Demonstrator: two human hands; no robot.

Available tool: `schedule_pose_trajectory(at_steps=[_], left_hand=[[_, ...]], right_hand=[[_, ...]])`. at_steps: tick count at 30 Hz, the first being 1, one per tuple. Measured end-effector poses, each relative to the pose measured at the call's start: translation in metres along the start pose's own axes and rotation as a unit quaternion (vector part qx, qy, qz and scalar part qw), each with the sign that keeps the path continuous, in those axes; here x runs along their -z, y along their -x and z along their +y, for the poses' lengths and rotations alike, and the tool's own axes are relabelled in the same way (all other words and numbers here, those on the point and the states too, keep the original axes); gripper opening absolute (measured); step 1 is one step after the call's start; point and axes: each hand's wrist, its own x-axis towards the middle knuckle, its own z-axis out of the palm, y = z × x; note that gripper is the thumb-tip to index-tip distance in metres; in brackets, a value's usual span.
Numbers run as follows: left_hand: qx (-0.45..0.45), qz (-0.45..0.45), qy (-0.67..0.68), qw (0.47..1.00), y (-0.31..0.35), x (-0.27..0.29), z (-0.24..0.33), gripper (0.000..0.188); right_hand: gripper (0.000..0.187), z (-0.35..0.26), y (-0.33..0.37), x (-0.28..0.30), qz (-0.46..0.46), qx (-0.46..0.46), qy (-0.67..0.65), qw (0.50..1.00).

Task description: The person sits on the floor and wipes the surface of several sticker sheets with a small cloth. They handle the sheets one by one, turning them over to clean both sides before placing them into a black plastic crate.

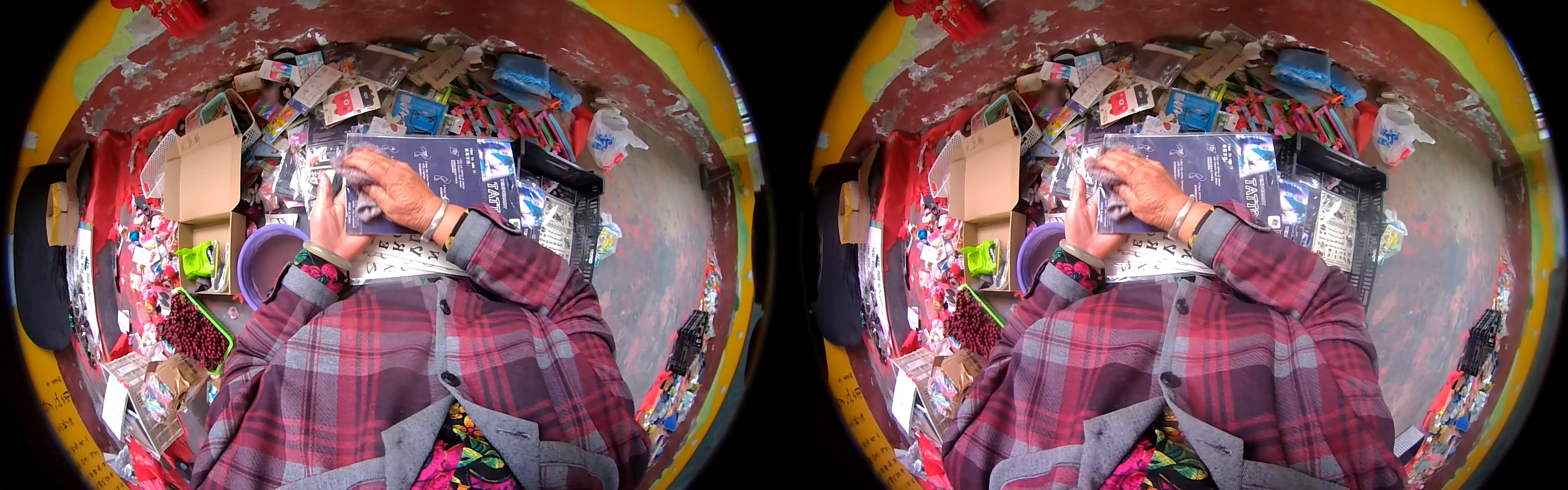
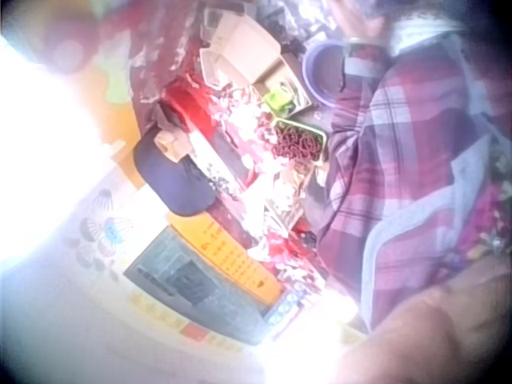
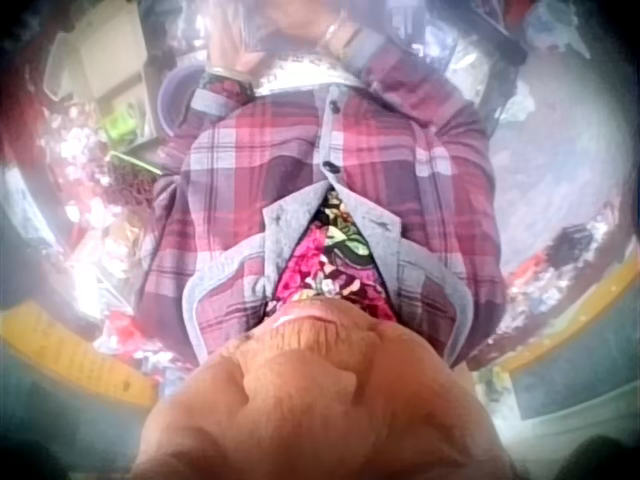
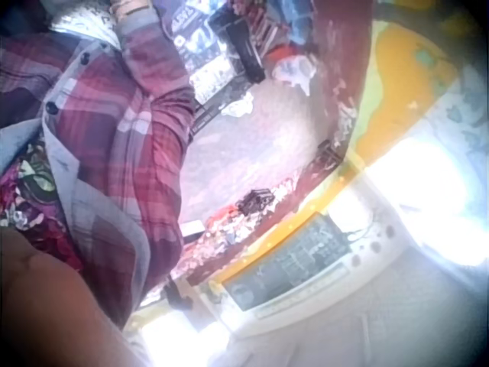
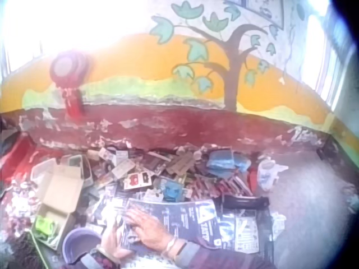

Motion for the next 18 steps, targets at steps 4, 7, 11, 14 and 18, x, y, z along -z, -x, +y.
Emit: schedule_pose_trajectory(at_steps=[4, 7, 11, 14, 18], left_hand=[[-0.036, 0.053, -0.021, 0.998, 0.002, 0.008, 0.002, 0.053], [-0.009, 0.091, -0.055, 0.994, 0.007, 0.009, 0.004, 0.057], [-0.011, 0.063, -0.099, 0.993, 0.007, -0.005, 0.003, 0.061], [-0.022, 0.081, -0.086, 0.993, 0.006, -0.001, 0.003, 0.064], [-0.027, 0.056, -0.021, 0.998, 0.003, 0.006, 0.003, 0.064]], right_hand=[[0.052, -0.033, 0.020, -0.007, -0.035, 0.061, -0.072, 0.995], [0.053, -0.043, 0.037, 0.000, -0.076, 0.041, -0.092, 0.992], [0.047, -0.046, 0.042, 0.004, -0.108, 0.045, -0.159, 0.980], [0.045, -0.041, 0.028, 0.013, -0.112, 0.086, -0.041, 0.989], [0.034, -0.016, 0.002, 0.010, -0.049, 0.078, -0.017, 0.996]])
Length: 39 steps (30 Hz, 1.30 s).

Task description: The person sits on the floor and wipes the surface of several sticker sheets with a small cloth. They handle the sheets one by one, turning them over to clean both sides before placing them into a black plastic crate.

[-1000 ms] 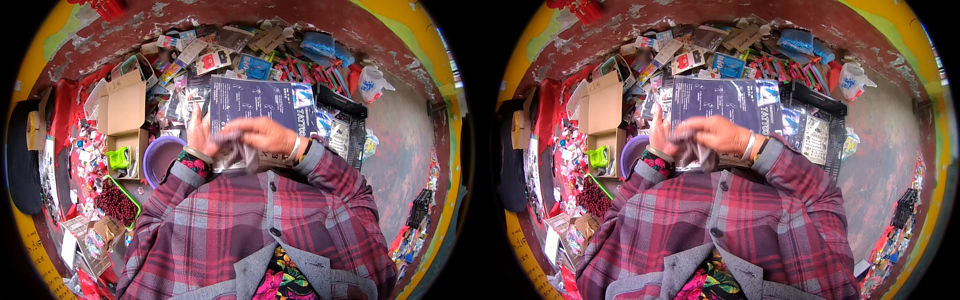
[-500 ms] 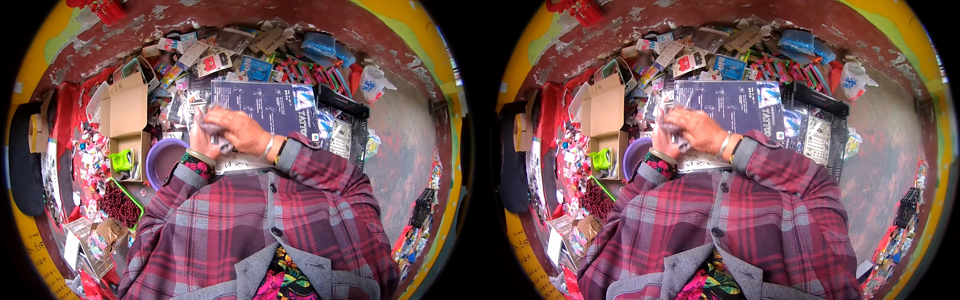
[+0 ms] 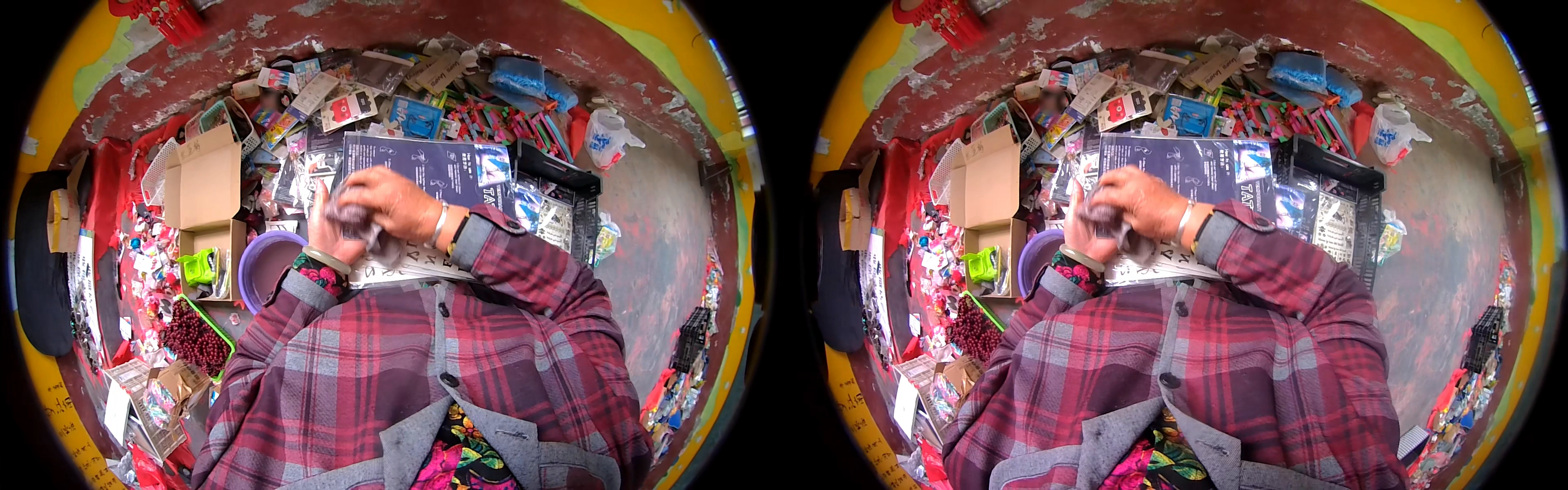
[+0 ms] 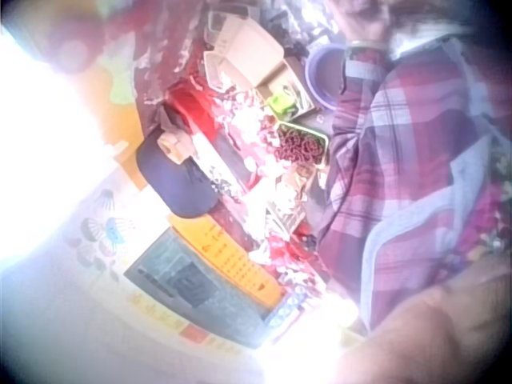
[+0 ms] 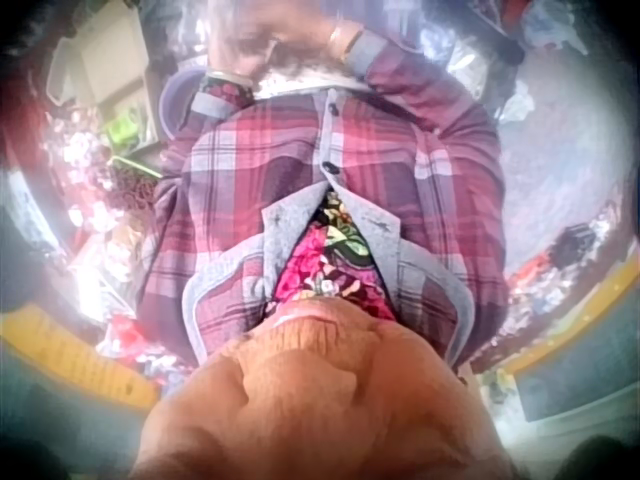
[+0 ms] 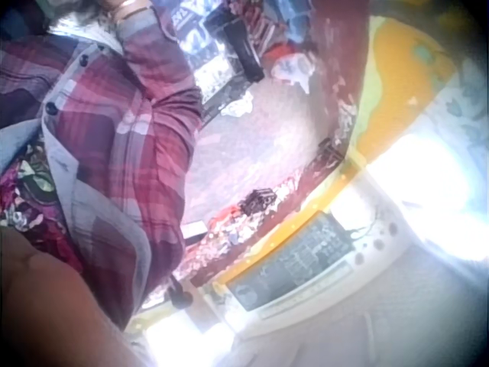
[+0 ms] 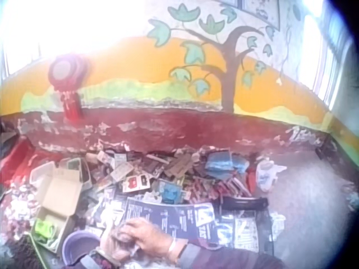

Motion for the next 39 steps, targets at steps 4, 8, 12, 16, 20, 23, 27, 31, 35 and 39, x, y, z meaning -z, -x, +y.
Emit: schedule_pose_trajectory(at_steps=[4, 8, 12, 16, 20, 23, 27, 31, 35, 39], left_hand=[[0.040, -0.079, 0.033, 0.995, -0.001, -0.011, -0.004, 0.071], [0.034, -0.044, 0.003, 0.998, -0.003, -0.007, -0.004, 0.071], [0.024, 0.048, -0.043, 0.998, -0.001, 0.013, 0.002, 0.059], [0.033, 0.026, -0.026, 0.999, 0.003, -0.001, -0.001, 0.065], [0.031, -0.042, 0.011, 0.999, 0.003, -0.016, -0.006, 0.075], [0.026, 0.000, 0.004, 1.000, 0.003, -0.026, -0.007, 0.074], [0.034, 0.045, -0.050, 0.997, 0.002, -0.004, 0.000, 0.067], [0.048, 0.037, -0.050, 0.997, -0.003, 0.019, 0.004, 0.060], [0.022, -0.048, -0.036, 0.998, 0.003, -0.019, -0.008, 0.059], [0.025, 0.023, -0.044, 0.998, -0.003, -0.003, -0.003, 0.029]], right_hand=[[0.040, 0.042, -0.015, 0.017, 0.067, -0.095, 0.119, 0.986], [0.042, 0.034, -0.003, 0.009, 0.061, -0.082, 0.097, 0.990], [0.043, -0.029, 0.018, -0.012, 0.007, -0.026, 0.008, 1.000], [0.039, -0.024, 0.026, -0.001, -0.015, -0.018, 0.006, 1.000], [0.037, 0.003, 0.022, 0.026, 0.031, -0.059, 0.109, 0.992], [0.035, 0.017, 0.016, 0.032, 0.060, -0.105, 0.163, 0.979], [0.035, -0.013, 0.017, 0.002, 0.020, -0.017, 0.059, 0.998], [0.042, -0.021, 0.015, -0.008, -0.013, 0.017, 0.037, 0.999], [0.045, 0.016, 0.004, 0.017, 0.043, -0.063, 0.152, 0.985], [0.024, 0.047, 0.014, 0.043, 0.080, -0.203, 0.242, 0.945]])
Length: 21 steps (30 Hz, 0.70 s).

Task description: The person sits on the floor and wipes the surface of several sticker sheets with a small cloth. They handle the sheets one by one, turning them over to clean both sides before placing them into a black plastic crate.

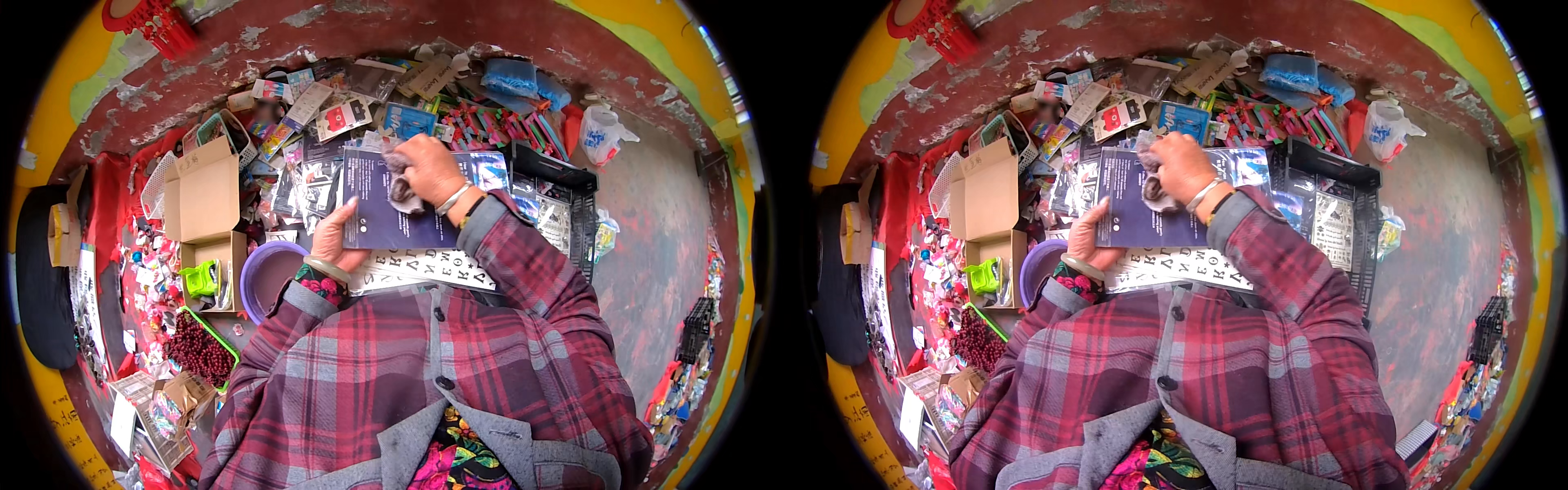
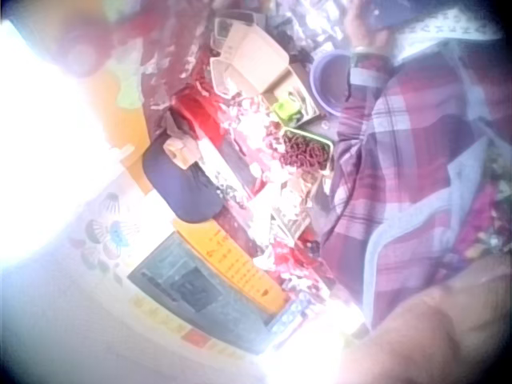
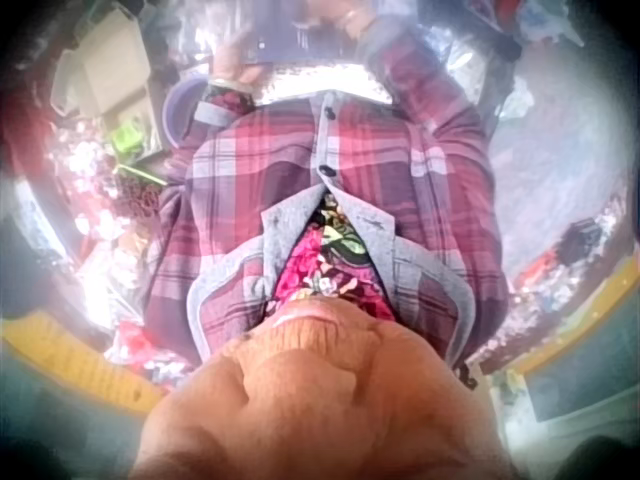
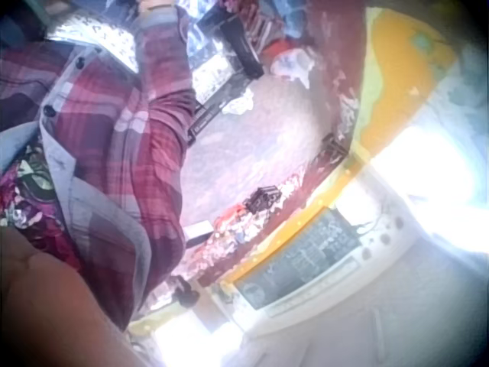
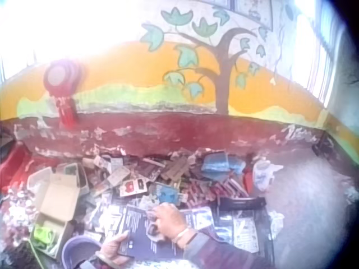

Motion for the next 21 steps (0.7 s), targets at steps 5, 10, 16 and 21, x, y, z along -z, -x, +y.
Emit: schedule_pose_trajectory(at_steps=[5, 10, 16, 21], left_hand=[[-0.012, 0.027, -0.016, 0.999, 0.003, 0.002, 0.002, 0.026], [-0.016, 0.001, 0.017, 1.000, 0.011, -0.004, 0.002, 0.028], [-0.028, -0.014, 0.028, 0.999, 0.025, -0.041, 0.002, 0.031], [-0.036, -0.090, 0.058, 0.994, 0.023, -0.056, 0.000, 0.034]], right_hand=[[0.030, 0.007, -0.003, 0.060, 0.051, -0.092, -0.258, 0.960], [0.026, -0.023, 0.024, 0.115, -0.030, 0.002, -0.231, 0.973], [0.040, -0.082, 0.056, 0.113, -0.046, 0.148, 0.043, 0.987], [0.029, -0.092, 0.059, 0.087, 0.010, 0.197, 0.156, 0.968]])
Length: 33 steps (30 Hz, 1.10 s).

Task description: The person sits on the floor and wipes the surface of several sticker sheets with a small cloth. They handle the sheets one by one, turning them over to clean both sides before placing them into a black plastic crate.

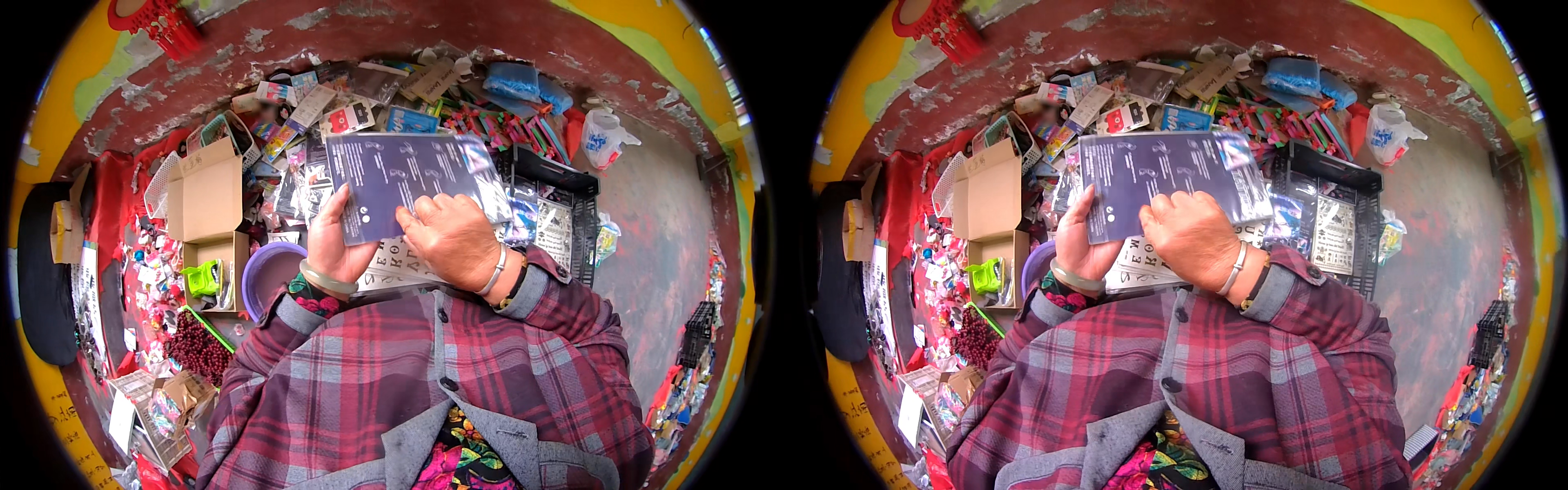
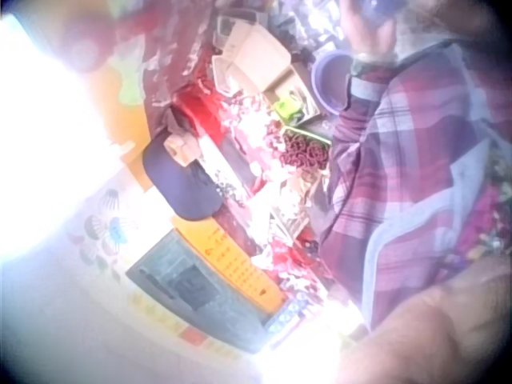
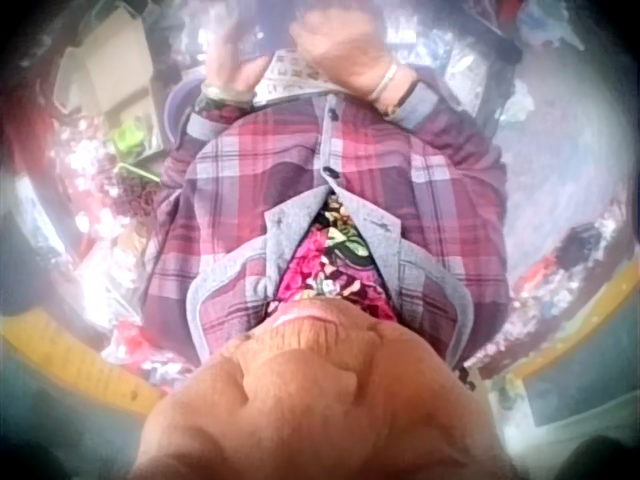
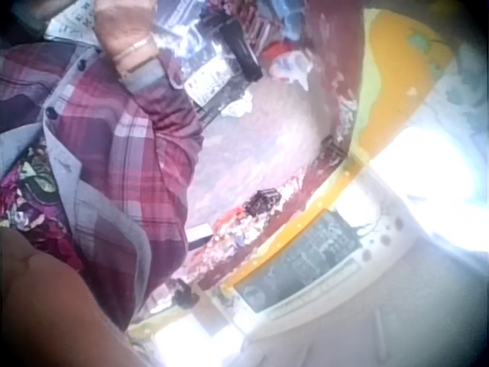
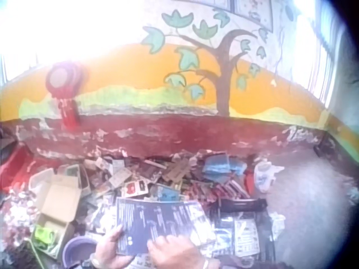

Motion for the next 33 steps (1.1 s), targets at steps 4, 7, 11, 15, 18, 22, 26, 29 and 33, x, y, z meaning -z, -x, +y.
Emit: schedule_pose_trajectory(at_steps=[4, 7, 11, 15, 18, 22, 26, 29, 33], left_hand=[[-0.009, -0.092, -0.016, 0.996, 0.002, -0.038, 0.004, 0.045], [-0.058, -0.089, -0.126, 0.986, -0.001, -0.043, 0.013, 0.052], [-0.232, -0.071, -0.293, 0.925, -0.006, -0.026, 0.035, 0.036], [-0.346, -0.023, -0.361, 0.866, -0.014, -0.026, 0.059, 0.031], [-0.200, -0.066, -0.365, 0.907, -0.019, -0.027, 0.069, 0.049], [-0.014, -0.116, -0.325, 0.939, -0.013, -0.021, 0.068, 0.061], [0.038, -0.105, -0.323, 0.940, -0.013, -0.018, 0.065, 0.046], [0.031, -0.081, -0.339, 0.937, -0.017, -0.021, 0.057, 0.043], [0.027, -0.030, -0.346, 0.938, -0.024, -0.021, 0.049, 0.042]], right_hand=[[0.021, 0.017, -0.007, 0.021, 0.091, -0.016, 0.060, 0.994], [0.021, 0.050, -0.010, 0.049, 0.228, -0.069, -0.027, 0.971], [0.007, 0.078, 0.005, 0.080, 0.280, -0.242, -0.376, 0.849], [0.013, 0.081, 0.013, 0.098, 0.185, -0.371, -0.738, 0.532], [0.013, 0.081, 0.019, 0.078, 0.204, -0.406, -0.731, 0.510], [0.013, 0.087, 0.030, 0.050, 0.177, -0.395, -0.757, 0.489], [0.017, 0.094, 0.030, 0.037, 0.154, -0.394, -0.764, 0.487], [0.020, 0.102, 0.037, 0.031, 0.142, -0.381, -0.758, 0.510], [0.022, 0.099, 0.034, 0.033, 0.153, -0.388, -0.730, 0.542]])
